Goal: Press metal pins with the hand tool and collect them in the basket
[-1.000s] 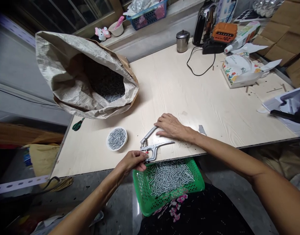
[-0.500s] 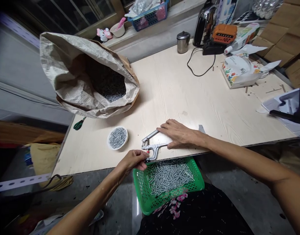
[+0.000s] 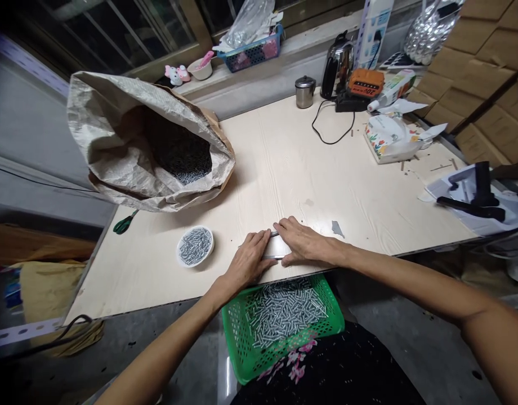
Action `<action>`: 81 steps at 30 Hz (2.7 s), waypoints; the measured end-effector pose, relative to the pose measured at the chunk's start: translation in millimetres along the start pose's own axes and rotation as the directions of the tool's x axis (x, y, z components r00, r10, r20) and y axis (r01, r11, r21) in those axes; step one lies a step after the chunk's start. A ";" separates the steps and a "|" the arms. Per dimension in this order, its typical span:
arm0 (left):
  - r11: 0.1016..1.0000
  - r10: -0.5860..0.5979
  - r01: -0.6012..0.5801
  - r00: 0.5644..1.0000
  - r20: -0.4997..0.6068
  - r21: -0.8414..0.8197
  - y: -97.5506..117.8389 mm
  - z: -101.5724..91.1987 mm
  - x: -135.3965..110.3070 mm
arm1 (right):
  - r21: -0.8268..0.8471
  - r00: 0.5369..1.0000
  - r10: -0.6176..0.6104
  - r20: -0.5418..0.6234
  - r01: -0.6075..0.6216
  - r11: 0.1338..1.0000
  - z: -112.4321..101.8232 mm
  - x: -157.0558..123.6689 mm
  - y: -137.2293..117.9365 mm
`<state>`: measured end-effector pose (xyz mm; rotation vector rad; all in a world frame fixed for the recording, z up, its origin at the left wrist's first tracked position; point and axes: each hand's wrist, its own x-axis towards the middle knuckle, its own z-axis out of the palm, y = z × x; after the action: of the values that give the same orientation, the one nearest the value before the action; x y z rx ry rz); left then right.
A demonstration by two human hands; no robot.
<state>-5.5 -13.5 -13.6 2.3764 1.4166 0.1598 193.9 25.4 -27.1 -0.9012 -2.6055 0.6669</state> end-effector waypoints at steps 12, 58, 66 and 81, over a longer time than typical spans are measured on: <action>0.998 -0.049 0.048 0.998 -0.035 -0.047 -3.3 1.8 15.4 | -0.173 0.999 -0.048 0.005 0.048 0.984 17.0 13.0 8.4; 0.761 -0.574 0.623 0.776 -0.261 0.178 -25.6 -68.3 -99.0 | -0.161 0.955 -0.079 -0.285 0.033 0.986 60.4 8.8 -15.3; 0.800 -0.495 0.528 0.849 -0.184 0.284 -92.2 -74.8 -79.6 | -0.156 0.949 -0.085 -0.303 0.038 0.987 59.0 8.1 -17.5; 0.879 -0.406 0.451 0.878 -0.253 0.154 -105.6 -68.3 -83.4 | -0.171 0.953 -0.079 -0.292 0.029 0.985 58.8 8.7 -17.8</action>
<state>-152.6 -23.4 18.3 2.1753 2.1259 0.1577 153.6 -0.5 -66.5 -0.8959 -2.4271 0.2766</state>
